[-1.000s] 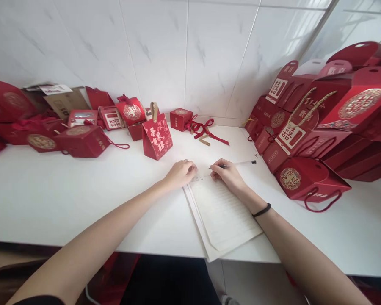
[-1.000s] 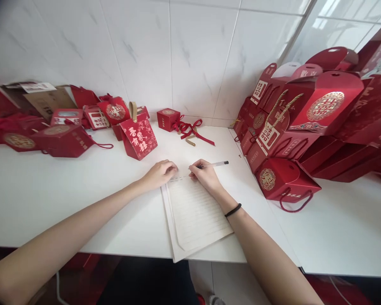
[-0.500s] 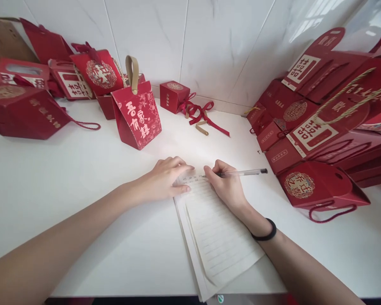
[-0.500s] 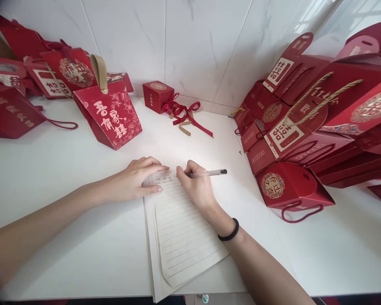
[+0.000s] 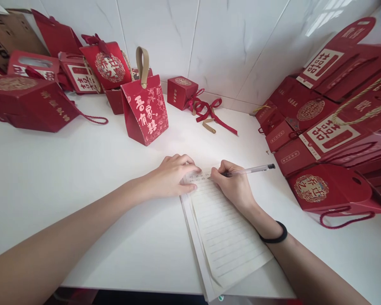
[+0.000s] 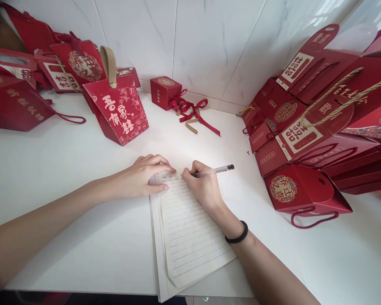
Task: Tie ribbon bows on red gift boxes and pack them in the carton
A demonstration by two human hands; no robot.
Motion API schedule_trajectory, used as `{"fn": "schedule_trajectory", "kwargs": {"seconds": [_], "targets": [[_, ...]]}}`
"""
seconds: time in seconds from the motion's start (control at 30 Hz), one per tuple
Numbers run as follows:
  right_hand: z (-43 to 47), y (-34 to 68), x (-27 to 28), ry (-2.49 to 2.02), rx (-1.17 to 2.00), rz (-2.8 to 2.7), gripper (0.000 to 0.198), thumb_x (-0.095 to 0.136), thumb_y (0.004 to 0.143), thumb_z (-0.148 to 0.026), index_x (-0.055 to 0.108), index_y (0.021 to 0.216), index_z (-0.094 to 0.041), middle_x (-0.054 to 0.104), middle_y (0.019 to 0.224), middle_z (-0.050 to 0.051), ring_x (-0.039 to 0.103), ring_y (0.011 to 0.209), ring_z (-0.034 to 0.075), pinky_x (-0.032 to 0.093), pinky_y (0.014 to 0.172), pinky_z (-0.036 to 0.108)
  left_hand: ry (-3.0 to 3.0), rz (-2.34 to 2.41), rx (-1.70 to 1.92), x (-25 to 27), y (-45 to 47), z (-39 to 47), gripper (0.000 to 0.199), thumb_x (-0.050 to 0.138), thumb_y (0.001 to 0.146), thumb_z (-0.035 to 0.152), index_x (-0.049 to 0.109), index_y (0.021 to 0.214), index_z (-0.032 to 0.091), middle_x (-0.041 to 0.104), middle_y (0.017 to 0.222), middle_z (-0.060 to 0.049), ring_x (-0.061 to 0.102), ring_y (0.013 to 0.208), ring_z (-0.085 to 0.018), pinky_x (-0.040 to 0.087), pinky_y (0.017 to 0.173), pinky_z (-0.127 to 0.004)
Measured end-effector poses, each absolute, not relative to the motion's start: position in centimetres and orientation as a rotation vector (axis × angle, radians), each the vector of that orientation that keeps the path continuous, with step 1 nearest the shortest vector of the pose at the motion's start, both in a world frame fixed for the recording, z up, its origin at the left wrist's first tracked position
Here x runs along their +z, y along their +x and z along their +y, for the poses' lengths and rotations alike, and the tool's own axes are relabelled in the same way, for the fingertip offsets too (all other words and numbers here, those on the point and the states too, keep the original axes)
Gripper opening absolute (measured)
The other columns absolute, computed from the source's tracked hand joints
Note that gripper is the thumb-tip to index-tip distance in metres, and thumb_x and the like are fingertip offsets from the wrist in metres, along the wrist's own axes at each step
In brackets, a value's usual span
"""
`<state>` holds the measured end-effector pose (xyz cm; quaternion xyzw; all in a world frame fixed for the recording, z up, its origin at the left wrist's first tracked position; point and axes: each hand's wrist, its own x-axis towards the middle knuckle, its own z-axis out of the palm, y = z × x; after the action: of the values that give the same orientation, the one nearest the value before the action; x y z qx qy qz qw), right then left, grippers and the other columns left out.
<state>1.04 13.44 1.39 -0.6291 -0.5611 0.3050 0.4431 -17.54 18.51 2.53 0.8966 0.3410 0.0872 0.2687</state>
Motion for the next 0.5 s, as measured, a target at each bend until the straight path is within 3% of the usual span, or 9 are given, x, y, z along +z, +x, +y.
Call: {"fn": "schedule_trajectory", "kwargs": {"seconds": [0.5], "targets": [[13.35,0.98,1.48,-1.597,0.696,-1.365,0.028,0.05,0.07,-0.025,0.027,0.055,-0.019,0.027,0.049,-0.007,0.023,0.046,0.008,0.02,0.043,0.021,2.409,0.914,0.237,2.59,-17.64,18.49,0.035,0.053,0.082,0.037,0.056,0.115,0.025,0.05,0.118,-0.002,0.043,0.111,-0.022,0.028,0.099,-0.038]]}}
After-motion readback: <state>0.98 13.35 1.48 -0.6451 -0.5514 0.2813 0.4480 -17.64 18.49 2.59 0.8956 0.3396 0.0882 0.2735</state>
